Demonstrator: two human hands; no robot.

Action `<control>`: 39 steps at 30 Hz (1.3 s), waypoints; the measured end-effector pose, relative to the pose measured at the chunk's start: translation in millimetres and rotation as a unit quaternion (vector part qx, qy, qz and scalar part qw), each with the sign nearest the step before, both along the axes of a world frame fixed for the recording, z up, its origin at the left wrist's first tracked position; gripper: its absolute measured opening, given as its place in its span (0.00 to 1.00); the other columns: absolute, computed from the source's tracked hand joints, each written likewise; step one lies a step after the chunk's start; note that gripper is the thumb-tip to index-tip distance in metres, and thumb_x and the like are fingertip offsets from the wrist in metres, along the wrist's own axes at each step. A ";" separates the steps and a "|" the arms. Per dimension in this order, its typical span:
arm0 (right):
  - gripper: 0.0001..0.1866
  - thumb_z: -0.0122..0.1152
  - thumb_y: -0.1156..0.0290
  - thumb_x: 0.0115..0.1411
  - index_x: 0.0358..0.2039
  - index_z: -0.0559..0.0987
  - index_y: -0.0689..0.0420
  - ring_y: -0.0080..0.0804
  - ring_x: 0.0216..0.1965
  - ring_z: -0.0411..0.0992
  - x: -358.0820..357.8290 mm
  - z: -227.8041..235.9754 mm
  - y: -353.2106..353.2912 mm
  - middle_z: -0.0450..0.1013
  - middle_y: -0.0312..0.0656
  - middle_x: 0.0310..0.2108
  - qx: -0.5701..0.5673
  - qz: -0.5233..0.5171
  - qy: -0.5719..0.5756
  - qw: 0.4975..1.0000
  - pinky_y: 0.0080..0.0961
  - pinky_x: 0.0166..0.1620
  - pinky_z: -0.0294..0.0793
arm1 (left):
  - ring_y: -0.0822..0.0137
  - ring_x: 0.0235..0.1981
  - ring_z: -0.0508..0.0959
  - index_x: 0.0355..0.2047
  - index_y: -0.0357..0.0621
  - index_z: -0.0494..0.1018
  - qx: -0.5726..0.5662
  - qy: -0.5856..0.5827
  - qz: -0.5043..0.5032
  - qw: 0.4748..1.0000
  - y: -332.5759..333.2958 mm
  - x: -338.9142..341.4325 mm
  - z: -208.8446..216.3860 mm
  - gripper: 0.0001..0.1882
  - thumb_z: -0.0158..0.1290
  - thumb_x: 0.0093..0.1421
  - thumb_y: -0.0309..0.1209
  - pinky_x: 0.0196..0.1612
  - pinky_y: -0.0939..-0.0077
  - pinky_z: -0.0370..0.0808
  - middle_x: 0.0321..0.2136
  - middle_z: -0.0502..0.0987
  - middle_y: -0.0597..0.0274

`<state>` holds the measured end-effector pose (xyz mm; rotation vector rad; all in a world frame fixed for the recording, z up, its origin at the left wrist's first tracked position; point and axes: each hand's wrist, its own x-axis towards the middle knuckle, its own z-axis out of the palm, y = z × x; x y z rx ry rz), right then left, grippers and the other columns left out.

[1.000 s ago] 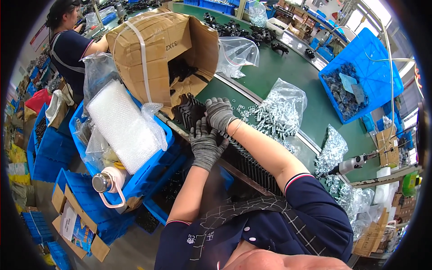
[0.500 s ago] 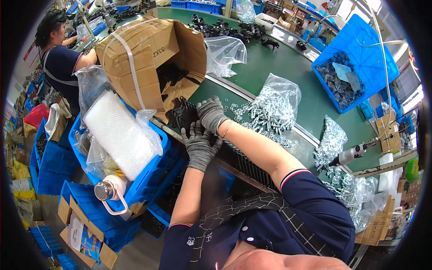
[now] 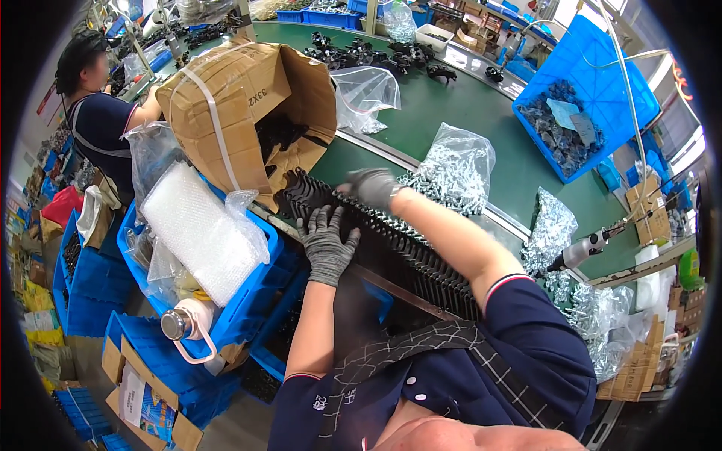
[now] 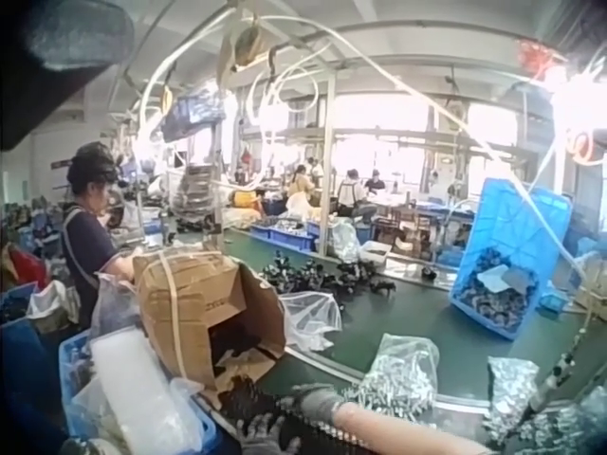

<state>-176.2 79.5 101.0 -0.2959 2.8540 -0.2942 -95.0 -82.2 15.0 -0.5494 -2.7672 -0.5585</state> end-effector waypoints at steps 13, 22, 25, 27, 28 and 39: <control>0.09 0.56 0.70 0.49 0.31 0.82 0.50 0.41 0.37 0.75 19.3 -38.1 126.9 0.75 0.41 0.31 0.277 0.226 0.127 0.925 0.37 0.38 0.75 | 0.55 0.61 0.61 0.51 0.54 0.74 0.055 0.043 -0.018 0.997 -20.5 -22.9 -16.3 0.25 0.55 0.54 0.46 0.67 0.51 0.46 0.57 0.67 0.59; 0.07 0.56 0.69 0.50 0.30 0.80 0.50 0.39 0.33 0.76 6.6 -34.4 129.2 0.76 0.39 0.28 0.290 0.336 0.154 0.883 0.35 0.35 0.75 | 0.54 0.63 0.59 0.54 0.56 0.72 0.001 0.105 -0.030 0.994 -27.6 -33.3 -21.0 0.26 0.54 0.55 0.46 0.67 0.48 0.44 0.60 0.65 0.58; 0.06 0.57 0.68 0.50 0.29 0.80 0.51 0.40 0.31 0.76 8.7 -30.3 130.8 0.76 0.40 0.27 0.213 0.363 0.208 0.883 0.36 0.33 0.75 | 0.54 0.64 0.59 0.54 0.56 0.72 -0.001 0.106 -0.028 0.994 -27.7 -32.8 -22.6 0.26 0.53 0.56 0.47 0.67 0.47 0.43 0.60 0.65 0.59; 0.06 0.58 0.67 0.51 0.29 0.79 0.52 0.42 0.30 0.76 11.7 -24.4 133.6 0.76 0.43 0.26 0.130 0.226 0.147 0.954 0.37 0.34 0.75 | 0.54 0.64 0.58 0.54 0.56 0.72 -0.001 0.109 -0.027 0.994 -28.8 -32.4 -23.9 0.26 0.53 0.56 0.47 0.67 0.46 0.43 0.60 0.64 0.59; 0.06 0.58 0.67 0.51 0.29 0.79 0.52 0.43 0.30 0.76 12.2 -22.6 132.6 0.76 0.44 0.26 0.087 0.154 0.115 0.978 0.38 0.34 0.75 | 0.54 0.64 0.58 0.54 0.56 0.72 -0.001 0.109 -0.025 0.994 -30.8 -32.5 -24.1 0.26 0.53 0.56 0.47 0.67 0.46 0.43 0.60 0.64 0.59; 0.10 0.57 0.65 0.54 0.37 0.81 0.48 0.46 0.30 0.75 16.9 -51.6 139.3 0.77 0.45 0.28 0.056 0.095 0.050 0.993 0.38 0.35 0.74 | 0.54 0.64 0.57 0.55 0.57 0.70 -0.016 0.106 -0.025 0.994 -28.7 -32.1 -26.7 0.26 0.52 0.56 0.48 0.67 0.46 0.42 0.60 0.64 0.59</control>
